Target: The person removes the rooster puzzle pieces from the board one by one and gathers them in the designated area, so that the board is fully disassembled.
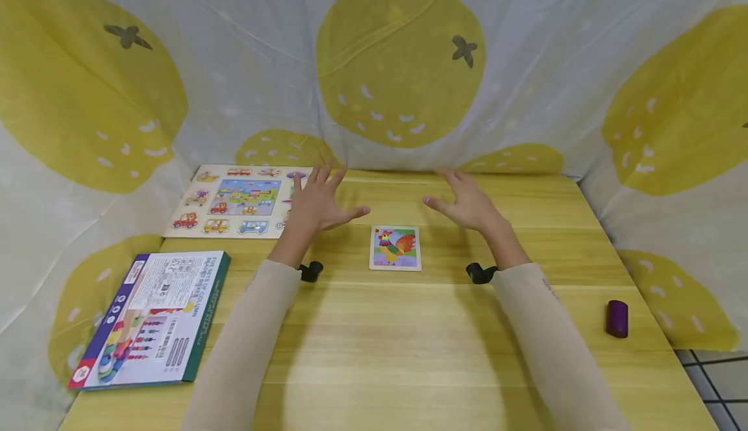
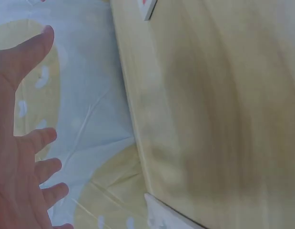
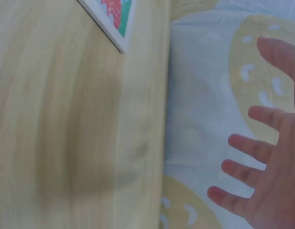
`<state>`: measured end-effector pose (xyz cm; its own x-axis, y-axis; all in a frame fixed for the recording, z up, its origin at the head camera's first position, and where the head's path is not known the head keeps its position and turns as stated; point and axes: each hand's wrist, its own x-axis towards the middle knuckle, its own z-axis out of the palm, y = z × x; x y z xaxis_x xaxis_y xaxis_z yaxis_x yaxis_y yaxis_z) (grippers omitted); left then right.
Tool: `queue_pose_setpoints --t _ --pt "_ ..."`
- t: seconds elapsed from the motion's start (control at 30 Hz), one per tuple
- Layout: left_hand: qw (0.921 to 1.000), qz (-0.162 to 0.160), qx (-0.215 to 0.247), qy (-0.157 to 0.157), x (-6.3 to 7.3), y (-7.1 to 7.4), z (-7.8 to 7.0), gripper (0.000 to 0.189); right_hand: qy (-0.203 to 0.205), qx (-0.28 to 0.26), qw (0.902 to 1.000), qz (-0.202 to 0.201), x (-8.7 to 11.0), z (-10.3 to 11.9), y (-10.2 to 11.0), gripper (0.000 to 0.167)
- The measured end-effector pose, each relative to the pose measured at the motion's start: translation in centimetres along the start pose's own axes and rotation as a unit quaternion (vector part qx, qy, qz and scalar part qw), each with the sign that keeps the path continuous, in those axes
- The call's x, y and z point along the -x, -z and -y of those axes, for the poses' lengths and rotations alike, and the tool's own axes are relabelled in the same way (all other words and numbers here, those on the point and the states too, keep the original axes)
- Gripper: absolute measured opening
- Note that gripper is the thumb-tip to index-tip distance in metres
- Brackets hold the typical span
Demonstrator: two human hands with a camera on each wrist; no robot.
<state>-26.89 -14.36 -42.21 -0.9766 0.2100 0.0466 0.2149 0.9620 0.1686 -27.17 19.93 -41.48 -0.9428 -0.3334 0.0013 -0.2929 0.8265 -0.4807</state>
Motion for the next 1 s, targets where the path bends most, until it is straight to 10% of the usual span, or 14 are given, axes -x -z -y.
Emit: queue_pose_setpoints --t 0.43,1.0 --pt "0.9922 0.023 0.106 -0.062 3.3 -3.5 -2.4 0.095 0.055 -0.086 0.9948 -0.003 0.3 0.4 -3.6 0.053" --pt "0.9838 0.054 0.079 -0.151 6.6 -5.8 -7.6 0.082 0.055 -0.174 0.9832 0.012 0.0 1.4 -6.7 0.037"
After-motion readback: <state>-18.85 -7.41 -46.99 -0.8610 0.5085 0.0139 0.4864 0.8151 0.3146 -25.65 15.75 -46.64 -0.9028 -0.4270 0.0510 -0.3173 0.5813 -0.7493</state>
